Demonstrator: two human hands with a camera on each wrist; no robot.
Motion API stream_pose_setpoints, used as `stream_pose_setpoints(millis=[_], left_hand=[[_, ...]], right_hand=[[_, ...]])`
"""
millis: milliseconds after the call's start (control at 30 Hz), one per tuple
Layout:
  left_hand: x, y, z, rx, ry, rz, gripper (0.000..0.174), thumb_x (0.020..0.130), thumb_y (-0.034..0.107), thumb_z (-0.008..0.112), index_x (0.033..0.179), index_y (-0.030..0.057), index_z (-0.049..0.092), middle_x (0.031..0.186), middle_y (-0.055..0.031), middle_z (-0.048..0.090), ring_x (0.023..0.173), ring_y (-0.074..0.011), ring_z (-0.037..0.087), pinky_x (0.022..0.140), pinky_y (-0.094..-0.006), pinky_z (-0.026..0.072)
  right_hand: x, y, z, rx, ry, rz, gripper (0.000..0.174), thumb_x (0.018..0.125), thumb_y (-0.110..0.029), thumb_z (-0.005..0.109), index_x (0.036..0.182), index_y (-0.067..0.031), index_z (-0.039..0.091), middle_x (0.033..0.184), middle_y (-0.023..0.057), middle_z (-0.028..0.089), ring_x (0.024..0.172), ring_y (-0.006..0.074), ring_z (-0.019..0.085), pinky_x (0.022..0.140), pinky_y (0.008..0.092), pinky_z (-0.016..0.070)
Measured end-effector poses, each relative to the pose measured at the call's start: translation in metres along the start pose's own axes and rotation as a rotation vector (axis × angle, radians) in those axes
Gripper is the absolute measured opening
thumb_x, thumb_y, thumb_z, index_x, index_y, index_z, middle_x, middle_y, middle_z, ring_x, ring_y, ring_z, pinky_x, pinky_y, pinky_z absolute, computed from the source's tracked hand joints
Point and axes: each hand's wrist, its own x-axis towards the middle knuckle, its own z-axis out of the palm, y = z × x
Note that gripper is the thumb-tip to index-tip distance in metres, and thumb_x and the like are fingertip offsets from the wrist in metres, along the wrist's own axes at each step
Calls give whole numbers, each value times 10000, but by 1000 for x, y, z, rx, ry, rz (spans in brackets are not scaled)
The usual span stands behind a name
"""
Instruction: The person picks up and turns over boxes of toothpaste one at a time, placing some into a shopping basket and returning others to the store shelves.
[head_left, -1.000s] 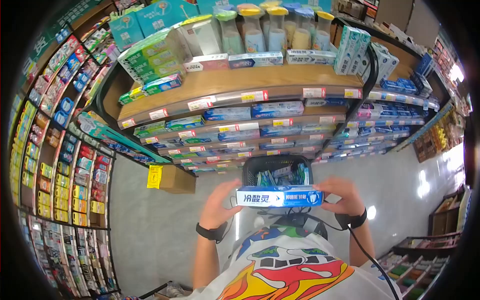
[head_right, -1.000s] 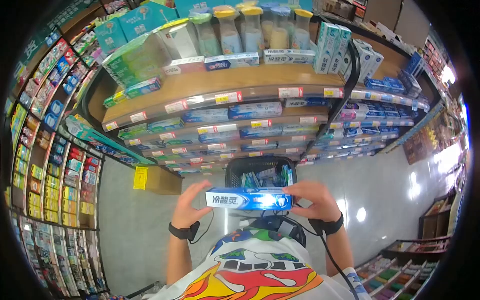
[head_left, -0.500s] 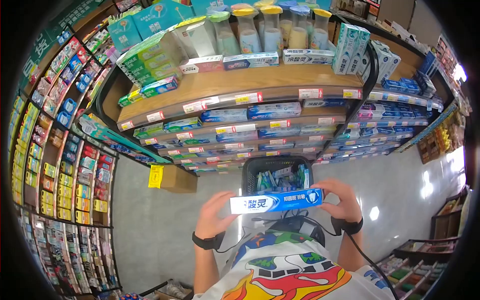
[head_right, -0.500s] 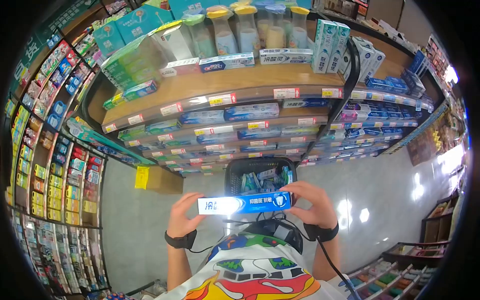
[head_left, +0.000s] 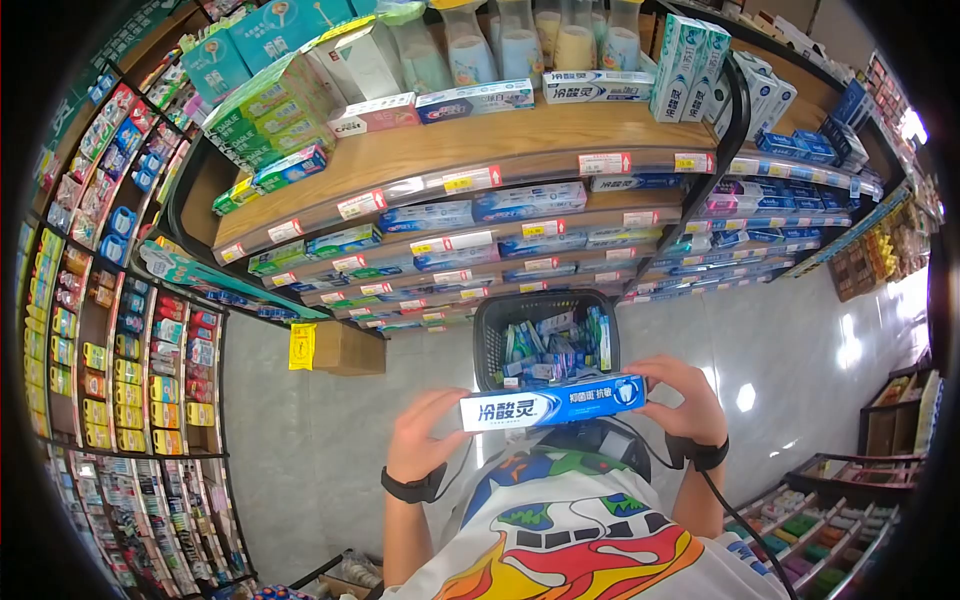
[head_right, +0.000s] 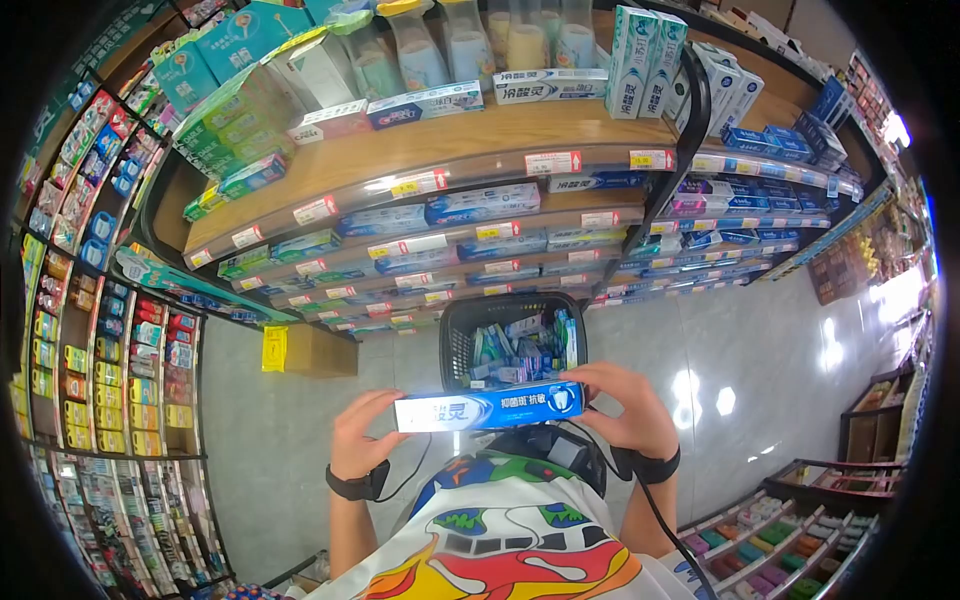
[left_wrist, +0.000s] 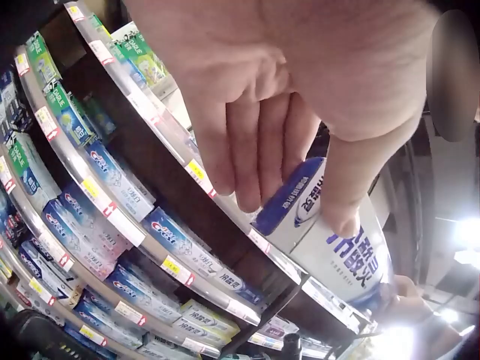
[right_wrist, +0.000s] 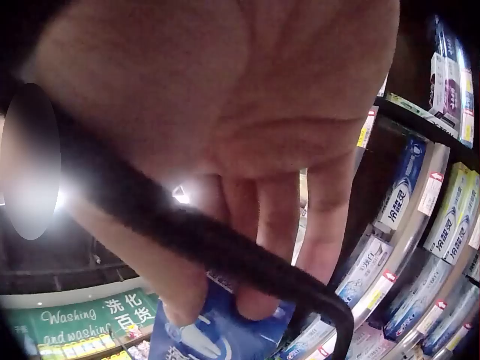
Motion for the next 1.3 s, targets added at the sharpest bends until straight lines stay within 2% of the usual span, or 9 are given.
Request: stream_pose_setpoints(millis=[300, 667, 767, 867, 900, 933, 1100, 1167, 1300], left_hand=[[22, 6, 13, 40, -72, 24, 471, 700, 50, 839, 1146, 4, 696, 1112, -157, 713, 1014, -322, 682, 884, -367, 545], [54, 20, 46, -76, -10, 67, 482, 746, 30, 806, 1206, -3, 669, 1111, -160, 705, 1032, -320, 679, 888, -356, 537], [69, 19, 58, -128, 6, 39, 497, 785, -3, 760, 1266, -5, 637, 1161, -160, 688, 1063, -317, 674, 901, -342, 529], [80, 23, 74, -564, -15, -235, 559, 878, -79, 651, 1419, -2, 531, 1286, -141, 637, 1127, -214, 636, 947, -305, 502], [86, 22, 78, -718, -24, -337, 575, 895, -93, 629, 1449, -4, 504, 1308, -138, 624, 1143, -193, 623, 958, -298, 496], [93, 15, 83, -745, -45, -262, 605, 930, -109, 586, 1506, -18, 427, 1324, -127, 605, 1168, -167, 599, 987, -293, 478], [136, 12, 109, -772, -109, -229, 598, 983, -56, 536, 1551, -9, 356, 1351, -124, 590, 1194, -173, 583, 1022, -309, 462], [161, 8, 132, -768, -107, -206, 583, 999, -31, 520, 1555, -5, 348, 1353, -122, 588, 1205, -175, 573, 1024, -312, 465], [226, 5, 198, -736, 74, -128, 519, 1030, 14, 489, 1539, 13, 381, 1367, -120, 553, 1194, -189, 579, 1034, -360, 518]], right_hand=[[-9, 4, -14, -24, 34, 59, 502, 715, 10, 806, 1202, -48, 697, 1066, 110, 717, 833, 219, 672, 768, 309, 547], [-37, 5, -27, -6, 225, 153, 571, 761, 73, 736, 1305, -62, 626, 1205, 93, 696, 920, 194, 665, 807, 304, 543], [-36, 1, -21, 17, 343, 224, 564, 801, 92, 692, 1336, -61, 601, 1308, 92, 644, 993, 189, 655, 837, 311, 550], [-30, 6, -14, 59, 447, 191, 527, 867, 80, 653, 1370, -56, 578, 1428, 109, 536, 1069, 207, 646, 907, 319, 559], [-27, 12, -13, 99, 471, 208, 524, 873, 78, 652, 1374, -57, 576, 1427, 109, 532, 1073, 205, 645, 910, 317, 560], [-26, 19, -12, 140, 495, 226, 521, 880, 76, 651, 1378, -57, 575, 1427, 108, 528, 1078, 203, 644, 913, 316, 561], [-7, 54, -13, 274, 599, 268, 475, 948, 37, 627, 1407, -66, 562, 1364, 110, 571, 1086, 177, 642, 894, 274, 536], [11, 78, -22, 246, 706, 316, 374, 998, -45, 599, 1371, -69, 585, 1232, 91, 651, 1036, 151, 657, 854, 253, 521], [61, 138, -53, 178, 887, 323, 319, 1011, -104, 595, 1328, -66, 605, 1108, 76, 699, 935, 127, 669, 794, 253, 510]])
